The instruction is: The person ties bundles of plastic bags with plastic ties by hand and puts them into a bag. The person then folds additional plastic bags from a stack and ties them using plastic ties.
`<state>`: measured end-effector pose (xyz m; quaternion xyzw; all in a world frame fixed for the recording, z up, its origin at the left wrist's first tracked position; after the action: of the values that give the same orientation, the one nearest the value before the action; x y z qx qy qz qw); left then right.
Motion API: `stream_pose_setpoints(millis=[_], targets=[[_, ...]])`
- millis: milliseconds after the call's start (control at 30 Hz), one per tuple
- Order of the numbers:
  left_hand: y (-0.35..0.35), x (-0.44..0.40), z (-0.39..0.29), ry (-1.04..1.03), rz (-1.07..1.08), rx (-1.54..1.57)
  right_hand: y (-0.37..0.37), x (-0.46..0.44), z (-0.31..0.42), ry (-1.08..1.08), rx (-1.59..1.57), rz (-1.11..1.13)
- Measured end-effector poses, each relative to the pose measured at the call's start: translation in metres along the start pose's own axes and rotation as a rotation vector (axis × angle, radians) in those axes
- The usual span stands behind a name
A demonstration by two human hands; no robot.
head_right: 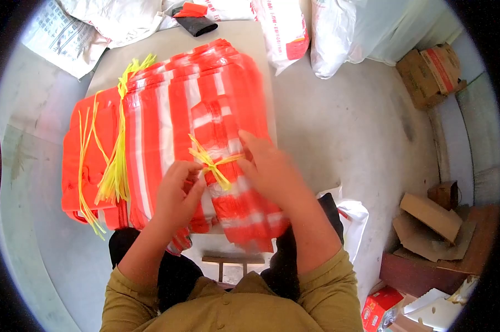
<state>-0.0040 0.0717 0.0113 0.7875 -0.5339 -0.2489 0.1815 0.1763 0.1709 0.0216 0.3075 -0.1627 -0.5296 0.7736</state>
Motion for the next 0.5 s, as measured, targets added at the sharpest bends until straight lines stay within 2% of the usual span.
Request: stream_pose_setpoints(millis=[133, 233, 267, 333, 433, 467, 500], targets=[[-0.005, 0.014, 0.0, 0.066, 0.083, 0.117, -0.007, 0.003, 0.002, -0.088, -0.035, 0.057], [-0.005, 0.018, 0.006, 0.13, 0.113, 0.187, -0.01, 0.004, 0.001, -0.05, -0.184, 0.033], [-0.006, 0.019, 0.009, 0.154, 0.129, 0.211, -0.013, 0.007, 0.007, -0.063, -0.437, 0.09], [-0.01, 0.028, 0.024, 0.477, 0.114, 0.645, -0.015, 0.013, 0.023, -0.095, -0.941, 0.211], [-0.015, 0.035, 0.019, 0.804, 0.155, 1.2, -0.008, 0.009, 0.036, -0.021, -0.928, 0.082], [-0.017, 0.036, 0.012, 0.884, 0.188, 1.368, -0.015, 0.006, 0.025, -0.033, -0.729, 0.05], [-0.018, 0.037, 0.017, 0.868, 0.169, 1.277, -0.024, -0.001, 0.014, -0.044, -0.529, 0.021]])
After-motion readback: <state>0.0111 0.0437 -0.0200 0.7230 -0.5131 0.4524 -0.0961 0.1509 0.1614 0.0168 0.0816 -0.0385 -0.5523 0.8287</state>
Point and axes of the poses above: each hand's wrist, its own x-axis away from the middle knuckle, its own y-axis out of the back of the hand, z = x × y, the point moved 9 cm from there along -x, towards the middle knuckle, and after that the axes turned 13 degrees about -z, right-handed, at the moved point
